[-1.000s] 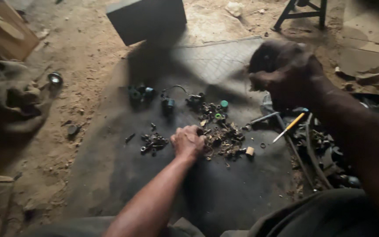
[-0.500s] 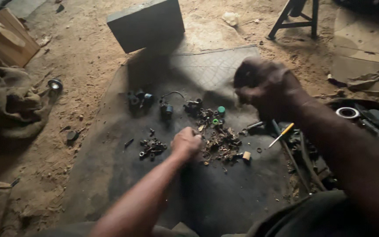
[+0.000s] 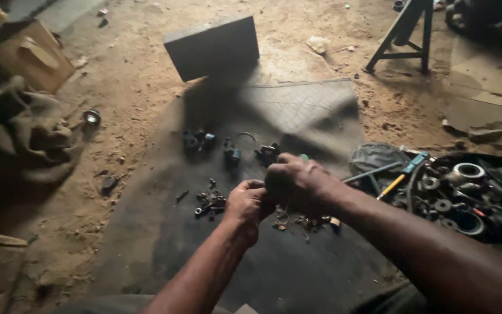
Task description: The person sits on a mat and cleans small mechanical parts by hand using a rag. They pick up individual pieces, wipe them, and place them into a separate pile. The process is repeated for multiple small components.
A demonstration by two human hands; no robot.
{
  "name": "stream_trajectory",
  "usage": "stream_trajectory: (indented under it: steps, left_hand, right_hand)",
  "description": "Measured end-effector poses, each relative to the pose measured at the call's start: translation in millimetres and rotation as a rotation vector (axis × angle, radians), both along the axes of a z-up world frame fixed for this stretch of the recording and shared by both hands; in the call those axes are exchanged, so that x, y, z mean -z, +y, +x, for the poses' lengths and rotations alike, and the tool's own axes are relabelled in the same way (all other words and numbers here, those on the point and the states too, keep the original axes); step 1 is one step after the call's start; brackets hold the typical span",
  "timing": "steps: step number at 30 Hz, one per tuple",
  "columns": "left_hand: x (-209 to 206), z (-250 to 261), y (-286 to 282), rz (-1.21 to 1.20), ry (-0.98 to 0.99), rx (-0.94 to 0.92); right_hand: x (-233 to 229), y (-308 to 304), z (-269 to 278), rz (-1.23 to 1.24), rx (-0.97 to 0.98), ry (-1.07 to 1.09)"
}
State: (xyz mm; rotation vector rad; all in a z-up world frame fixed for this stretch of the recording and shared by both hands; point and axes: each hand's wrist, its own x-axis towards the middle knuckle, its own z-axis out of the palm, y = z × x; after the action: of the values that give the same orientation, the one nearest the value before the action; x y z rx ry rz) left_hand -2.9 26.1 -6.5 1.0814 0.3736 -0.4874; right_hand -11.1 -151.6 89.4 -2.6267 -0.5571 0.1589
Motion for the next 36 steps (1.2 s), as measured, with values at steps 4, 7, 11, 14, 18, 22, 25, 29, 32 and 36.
stream_trajectory:
  steps: [4,7,11,14,18,22,25,29,32,36]
  left_hand:
    - [1,-1,1,0.064,-0.036,0.000]
    - [-4,1,5,0.133,-0.113,-0.005]
    - [-16,-7,-8,0.342,-0.259,0.039]
    - [-32,-12,-8,0.585,-0.446,0.062]
    - [-51,-16,-1,0.936,-0.594,0.093]
    - [-54,-20,-11,0.792,-0.601,0.100]
    - [-53,-20,-9,0.716,-0.615,0.118]
    - [-43,-13,3,0.680,-0.644,0.048]
    - [-36,-6,-4,0.571,-0.644,0.050]
    - [-34,-7,-3,0.538,-0.593,0.062]
  right_hand:
    - [-17,-22,7,-0.168,0.059,-0.402]
    - [-23,-21,12,0.039,0.360,-0.055]
    - [-10,-7,4,-0.059,0.081,0.052]
    - [-16,-11,1,-0.156,0.147,0.014]
    - [-30,-18,5,-0.061,0.367,0.253]
    - [-22,-10,1,-0.011,0.072,0.124]
    - [-22,-5,0,-0.176,0.090,-0.026]
    - [-35,-21,1,0.091,0.502,0.467]
    - [-33,-28,1,0.071,0.406,0.442]
    - [-19,-16,1,0.014,0.177,0.233]
